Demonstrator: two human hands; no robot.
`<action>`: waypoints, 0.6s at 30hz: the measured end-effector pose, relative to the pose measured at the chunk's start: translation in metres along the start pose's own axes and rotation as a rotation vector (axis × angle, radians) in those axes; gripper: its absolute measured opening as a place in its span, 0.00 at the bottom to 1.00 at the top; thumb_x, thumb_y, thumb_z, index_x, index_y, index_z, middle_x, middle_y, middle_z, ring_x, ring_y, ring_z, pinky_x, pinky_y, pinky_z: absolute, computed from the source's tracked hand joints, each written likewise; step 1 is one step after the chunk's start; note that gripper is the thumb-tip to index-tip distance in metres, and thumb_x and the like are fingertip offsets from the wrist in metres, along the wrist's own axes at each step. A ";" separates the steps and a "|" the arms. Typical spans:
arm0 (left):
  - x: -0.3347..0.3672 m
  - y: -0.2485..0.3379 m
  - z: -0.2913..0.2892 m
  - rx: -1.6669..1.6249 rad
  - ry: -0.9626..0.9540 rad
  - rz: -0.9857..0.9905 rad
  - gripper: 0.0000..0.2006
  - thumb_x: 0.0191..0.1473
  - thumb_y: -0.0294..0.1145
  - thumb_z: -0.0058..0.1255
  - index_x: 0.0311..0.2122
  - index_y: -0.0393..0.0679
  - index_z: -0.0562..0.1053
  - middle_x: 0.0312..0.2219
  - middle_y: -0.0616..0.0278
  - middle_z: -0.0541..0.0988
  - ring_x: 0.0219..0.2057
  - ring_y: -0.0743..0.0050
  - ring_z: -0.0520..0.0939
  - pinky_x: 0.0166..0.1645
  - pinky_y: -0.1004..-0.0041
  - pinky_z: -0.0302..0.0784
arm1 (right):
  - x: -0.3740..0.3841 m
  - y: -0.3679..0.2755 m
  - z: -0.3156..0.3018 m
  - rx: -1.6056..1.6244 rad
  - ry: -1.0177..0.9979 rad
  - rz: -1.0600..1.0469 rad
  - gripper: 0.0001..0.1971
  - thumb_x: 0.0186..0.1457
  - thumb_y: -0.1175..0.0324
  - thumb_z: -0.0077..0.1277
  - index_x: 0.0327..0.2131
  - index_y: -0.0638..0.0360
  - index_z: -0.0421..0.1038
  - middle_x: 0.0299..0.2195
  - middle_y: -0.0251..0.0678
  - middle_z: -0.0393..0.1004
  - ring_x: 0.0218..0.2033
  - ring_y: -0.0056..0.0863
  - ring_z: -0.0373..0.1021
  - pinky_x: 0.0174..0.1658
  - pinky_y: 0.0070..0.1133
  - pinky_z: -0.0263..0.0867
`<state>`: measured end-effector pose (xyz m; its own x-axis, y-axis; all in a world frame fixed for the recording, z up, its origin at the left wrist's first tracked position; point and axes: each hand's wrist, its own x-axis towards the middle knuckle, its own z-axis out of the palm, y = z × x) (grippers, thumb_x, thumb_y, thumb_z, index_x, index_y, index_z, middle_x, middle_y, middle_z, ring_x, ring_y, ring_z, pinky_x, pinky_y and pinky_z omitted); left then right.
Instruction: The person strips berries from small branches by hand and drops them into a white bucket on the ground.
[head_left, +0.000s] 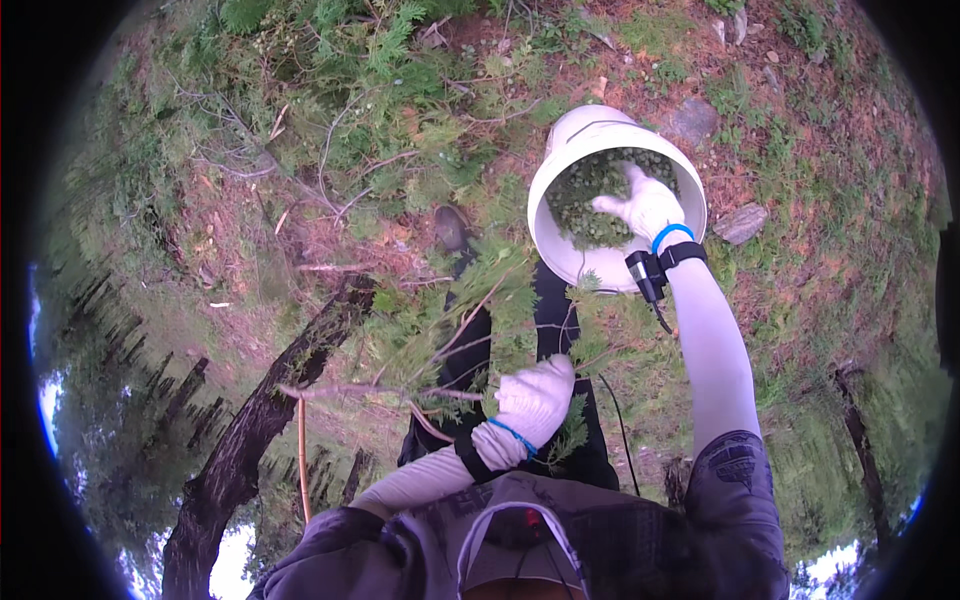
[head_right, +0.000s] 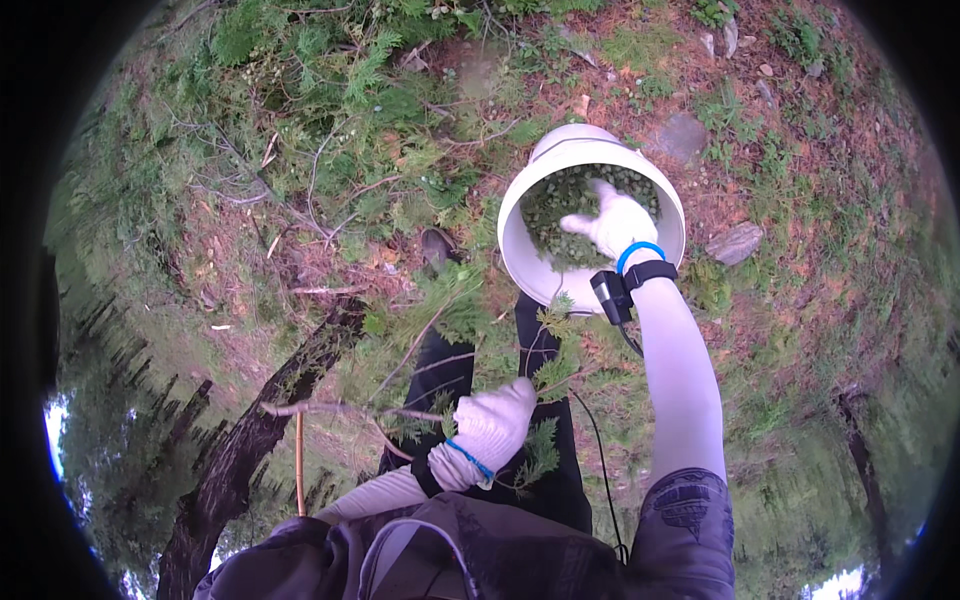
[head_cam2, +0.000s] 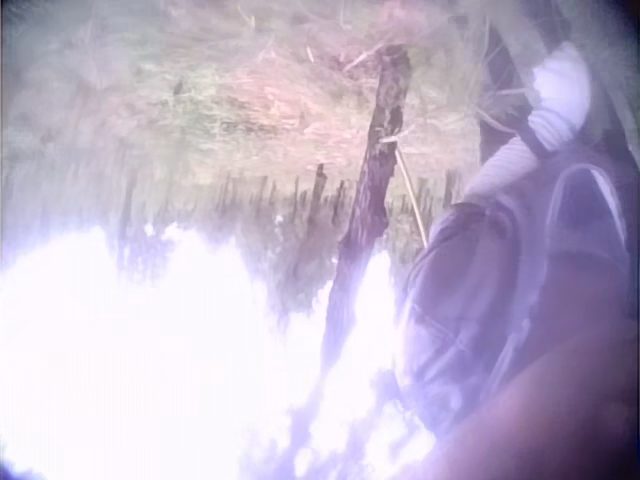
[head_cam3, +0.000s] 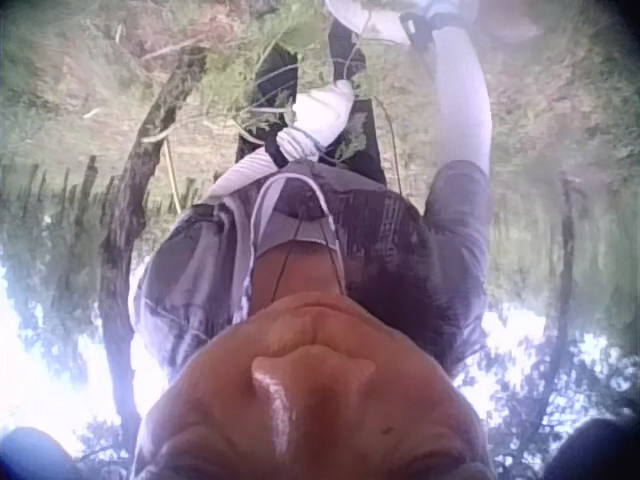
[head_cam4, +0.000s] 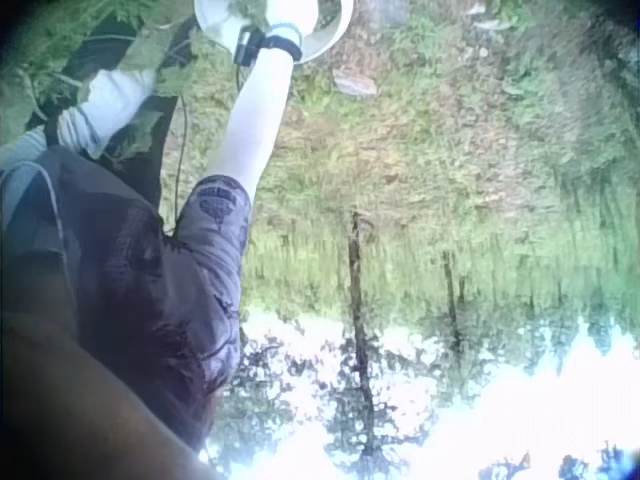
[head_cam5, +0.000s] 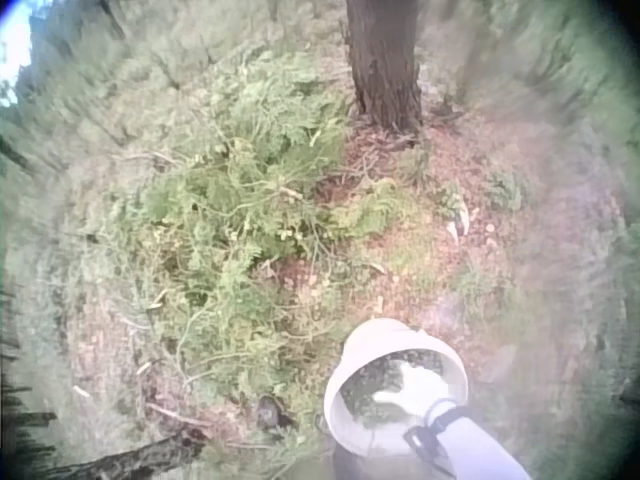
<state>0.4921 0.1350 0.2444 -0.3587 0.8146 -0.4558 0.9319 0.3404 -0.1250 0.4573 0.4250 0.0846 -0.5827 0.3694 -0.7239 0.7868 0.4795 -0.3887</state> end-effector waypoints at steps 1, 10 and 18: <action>-0.002 -0.007 -0.001 -0.034 0.008 0.032 0.07 0.45 0.29 0.49 0.23 0.53 0.63 0.13 0.72 0.63 0.13 0.75 0.69 0.15 0.67 0.59 | -0.028 -0.041 -0.009 0.056 -0.022 -0.202 0.45 0.42 0.47 0.66 0.63 0.52 0.60 0.57 0.54 0.67 0.53 0.53 0.70 0.57 0.36 0.67; 0.016 -0.008 -0.020 0.127 -0.023 0.041 0.31 0.50 0.27 0.46 0.62 0.43 0.63 0.19 0.73 0.64 0.13 0.79 0.69 0.16 0.71 0.60 | -0.100 -0.098 0.034 -0.425 -0.245 -0.796 0.18 0.47 0.65 0.54 0.45 0.45 0.74 0.45 0.31 0.76 0.54 0.35 0.68 0.60 0.44 0.56; 0.019 -0.021 -0.003 -0.342 -0.351 -0.178 0.59 0.43 0.59 0.62 0.70 0.41 0.42 0.27 0.57 0.80 0.15 0.63 0.80 0.17 0.59 0.71 | -0.133 -0.065 0.063 -0.180 -0.180 -0.504 0.08 0.56 0.63 0.46 0.34 0.51 0.75 0.28 0.38 0.77 0.30 0.42 0.76 0.31 0.38 0.71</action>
<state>0.4655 0.1449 0.2413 -0.4162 0.5432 -0.7292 0.7659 0.6416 0.0409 0.4965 0.2943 0.1707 -0.8211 -0.0743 -0.5660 0.3639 0.6958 -0.6192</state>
